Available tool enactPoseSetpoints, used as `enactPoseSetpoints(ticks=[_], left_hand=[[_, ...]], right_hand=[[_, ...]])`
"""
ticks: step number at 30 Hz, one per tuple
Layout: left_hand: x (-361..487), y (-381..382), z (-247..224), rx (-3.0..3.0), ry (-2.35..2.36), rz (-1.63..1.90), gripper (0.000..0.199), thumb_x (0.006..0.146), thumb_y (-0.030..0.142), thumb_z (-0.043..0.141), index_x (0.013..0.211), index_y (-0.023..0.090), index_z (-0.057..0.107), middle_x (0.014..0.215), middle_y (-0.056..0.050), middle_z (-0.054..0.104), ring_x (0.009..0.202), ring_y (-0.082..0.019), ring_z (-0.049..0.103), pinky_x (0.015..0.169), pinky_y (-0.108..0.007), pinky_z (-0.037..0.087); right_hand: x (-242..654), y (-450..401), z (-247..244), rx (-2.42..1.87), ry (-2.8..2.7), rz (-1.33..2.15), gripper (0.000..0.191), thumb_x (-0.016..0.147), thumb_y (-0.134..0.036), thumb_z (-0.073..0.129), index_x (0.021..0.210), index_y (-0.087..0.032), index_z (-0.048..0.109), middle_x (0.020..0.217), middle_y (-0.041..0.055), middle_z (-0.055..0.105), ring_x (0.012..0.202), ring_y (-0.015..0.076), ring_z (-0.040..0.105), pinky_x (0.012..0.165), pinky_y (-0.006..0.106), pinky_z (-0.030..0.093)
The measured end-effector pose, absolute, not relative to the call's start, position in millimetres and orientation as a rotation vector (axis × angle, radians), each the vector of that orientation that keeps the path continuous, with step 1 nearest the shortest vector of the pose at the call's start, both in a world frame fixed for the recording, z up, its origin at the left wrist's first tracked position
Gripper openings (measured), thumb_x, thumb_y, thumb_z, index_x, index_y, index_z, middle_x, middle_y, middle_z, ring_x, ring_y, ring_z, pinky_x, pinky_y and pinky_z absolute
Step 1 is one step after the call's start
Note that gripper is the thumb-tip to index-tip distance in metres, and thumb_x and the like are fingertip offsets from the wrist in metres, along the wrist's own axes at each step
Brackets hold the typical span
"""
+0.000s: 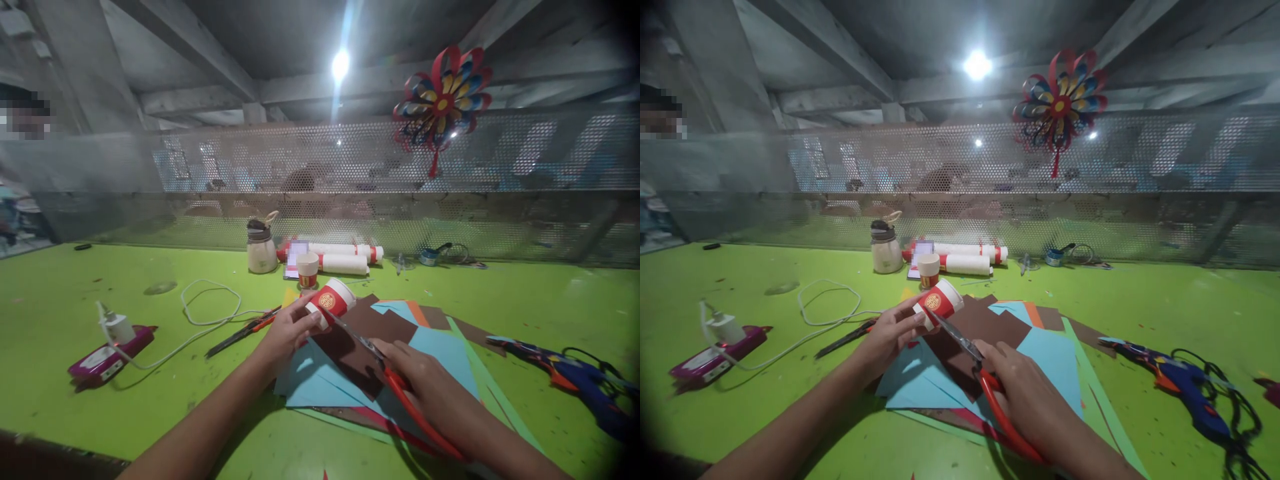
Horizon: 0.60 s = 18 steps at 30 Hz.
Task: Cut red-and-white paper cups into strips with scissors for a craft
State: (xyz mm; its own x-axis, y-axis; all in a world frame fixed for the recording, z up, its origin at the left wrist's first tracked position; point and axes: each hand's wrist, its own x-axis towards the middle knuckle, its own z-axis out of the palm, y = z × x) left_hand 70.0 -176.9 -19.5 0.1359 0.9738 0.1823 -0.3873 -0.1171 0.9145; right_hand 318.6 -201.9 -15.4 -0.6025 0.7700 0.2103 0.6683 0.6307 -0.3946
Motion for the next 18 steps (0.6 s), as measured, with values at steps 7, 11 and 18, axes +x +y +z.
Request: enactPoseSetpoints(ticks=[7, 11, 18], left_hand=[[70.7, -177.0, -20.0, 1.123, 0.76, 1.346, 0.063, 0.072, 0.029, 0.074, 0.131, 0.02, 0.055, 0.116, -0.013, 0.066, 0.099, -0.026, 0.061, 0.083, -0.039, 0.049], [72.5, -177.7, -19.1, 1.077, 0.78, 1.386, 0.066, 0.068, 0.028, 0.077, 0.13, 0.02, 0.056, 0.112, -0.014, 0.067, 0.099, -0.027, 0.062, 0.086, -0.041, 0.048], [76.7, -181.5, -15.4, 1.045, 0.808, 1.43, 0.072, 0.065, 0.029, 0.079, 0.132, 0.018, 0.054, 0.115, -0.014, 0.067, 0.105, -0.028, 0.061, 0.09, -0.041, 0.046]], right_hand=[[319.1, -203.0, -17.4, -1.134, -2.476, 0.379, 0.041, 0.088, -0.015, 0.045, 0.128, -0.024, 0.05, 0.099, 0.0077, 0.063, 0.09, 0.0233, 0.06, 0.077, 0.036, 0.046], [318.5, -204.8, -18.3, -1.1, -2.463, 0.391, 0.041, 0.086, -0.013, 0.047, 0.125, -0.025, 0.052, 0.098, 0.0061, 0.065, 0.088, 0.0222, 0.06, 0.076, 0.034, 0.047], [317.4, -204.8, -19.7, -1.118, -2.448, 0.332, 0.031, 0.086, -0.015, 0.047, 0.115, -0.023, 0.057, 0.096, 0.0072, 0.067, 0.083, 0.0219, 0.062, 0.074, 0.035, 0.048]])
